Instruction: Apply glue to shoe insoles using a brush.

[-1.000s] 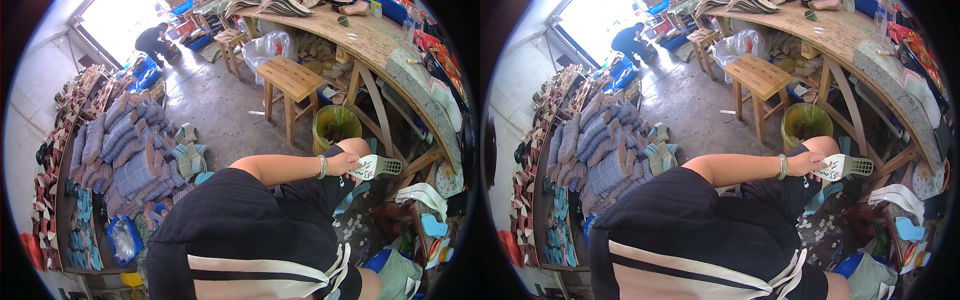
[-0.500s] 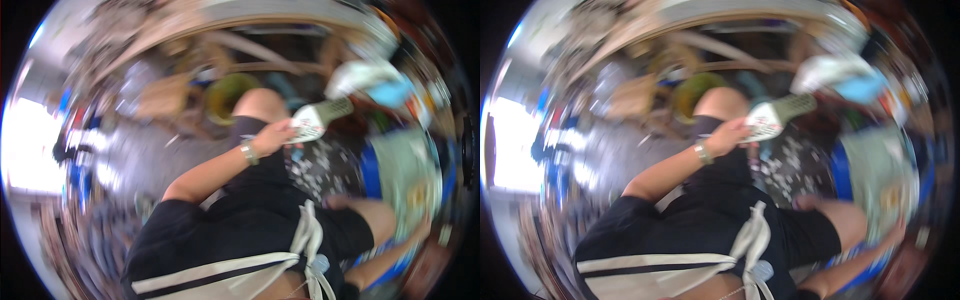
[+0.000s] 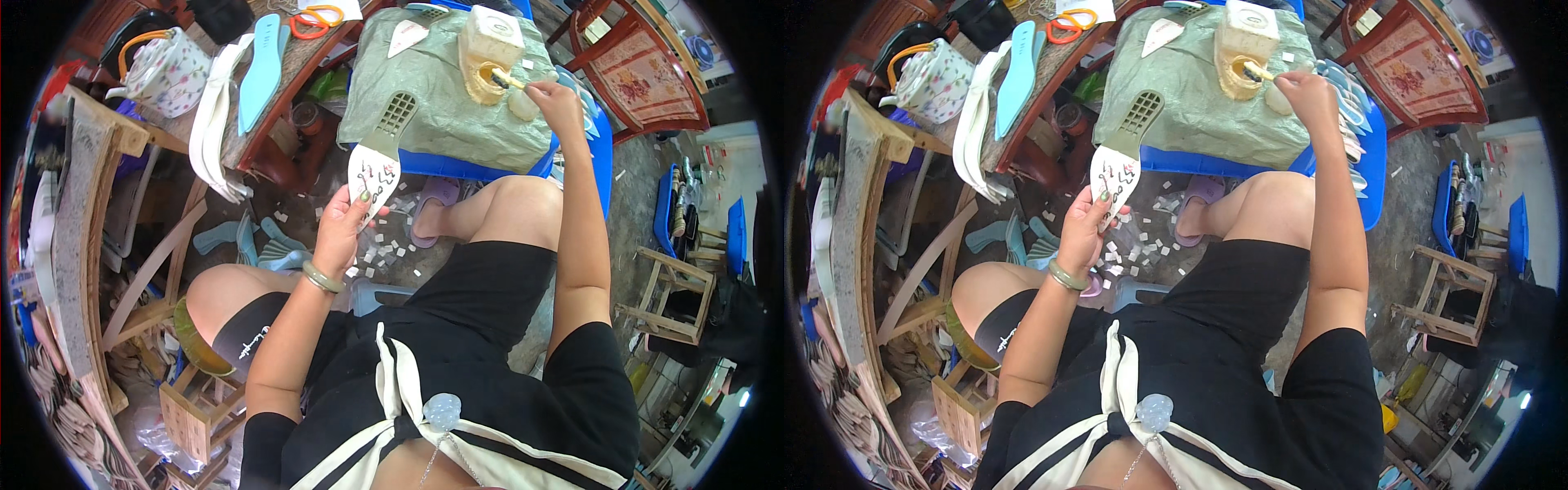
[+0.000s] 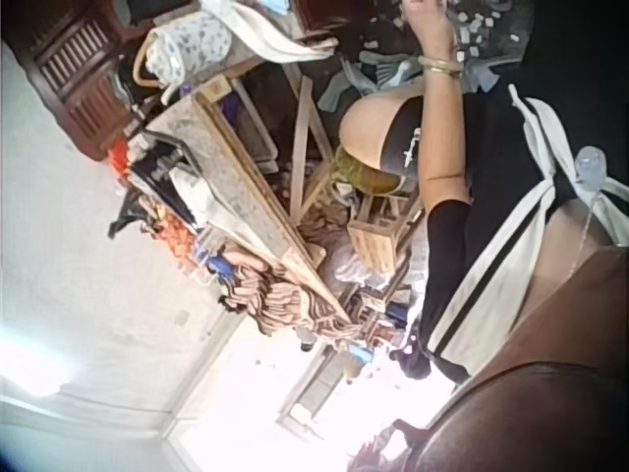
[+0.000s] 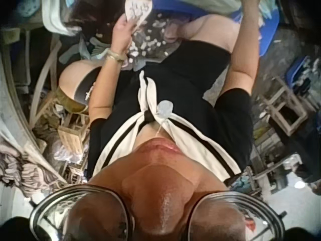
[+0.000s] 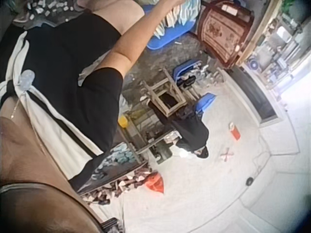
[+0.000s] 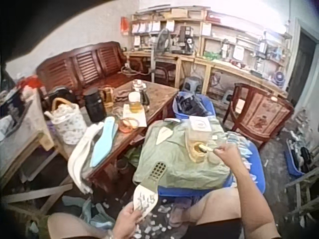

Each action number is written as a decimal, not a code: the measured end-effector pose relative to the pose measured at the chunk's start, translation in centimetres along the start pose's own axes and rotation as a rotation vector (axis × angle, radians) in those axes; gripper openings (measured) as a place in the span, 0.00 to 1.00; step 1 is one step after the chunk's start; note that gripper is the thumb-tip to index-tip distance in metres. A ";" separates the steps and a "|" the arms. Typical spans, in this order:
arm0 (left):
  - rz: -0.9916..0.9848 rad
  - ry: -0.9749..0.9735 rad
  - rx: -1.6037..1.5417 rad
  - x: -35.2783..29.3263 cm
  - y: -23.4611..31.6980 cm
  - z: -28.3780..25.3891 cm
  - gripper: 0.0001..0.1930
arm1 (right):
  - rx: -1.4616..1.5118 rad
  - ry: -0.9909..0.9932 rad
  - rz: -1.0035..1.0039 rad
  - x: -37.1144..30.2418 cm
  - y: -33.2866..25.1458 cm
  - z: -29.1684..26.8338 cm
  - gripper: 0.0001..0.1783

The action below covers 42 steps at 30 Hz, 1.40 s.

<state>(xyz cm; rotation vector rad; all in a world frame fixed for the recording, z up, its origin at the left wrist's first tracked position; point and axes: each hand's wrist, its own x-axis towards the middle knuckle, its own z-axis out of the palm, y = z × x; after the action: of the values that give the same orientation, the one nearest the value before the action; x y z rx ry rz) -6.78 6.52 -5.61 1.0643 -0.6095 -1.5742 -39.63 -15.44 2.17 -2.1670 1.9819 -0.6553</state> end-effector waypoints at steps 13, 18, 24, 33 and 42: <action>-0.050 0.003 0.040 5.2 -2.4 0.9 0.12 | -0.172 -0.110 0.028 3.0 -1.0 2.4 0.14; -0.081 0.011 0.069 5.5 -3.2 0.4 0.12 | -0.164 -0.043 -0.012 2.6 -0.3 2.3 0.14; -0.086 0.034 0.078 5.2 -2.7 0.5 0.10 | -0.129 -0.028 0.020 1.3 -1.4 2.0 0.14; -0.116 0.010 0.069 5.0 -2.6 0.5 0.12 | -0.094 -0.027 0.004 0.4 -1.9 0.3 0.12; -0.130 0.047 0.081 4.7 -1.9 1.0 0.10 | 0.624 0.233 0.008 -1.2 2.1 3.2 0.15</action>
<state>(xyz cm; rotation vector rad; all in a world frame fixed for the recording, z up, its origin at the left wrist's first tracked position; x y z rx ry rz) -8.65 2.39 -8.19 1.2194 -0.5864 -1.6424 -40.35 -15.19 -1.78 -1.7567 1.5726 -1.3591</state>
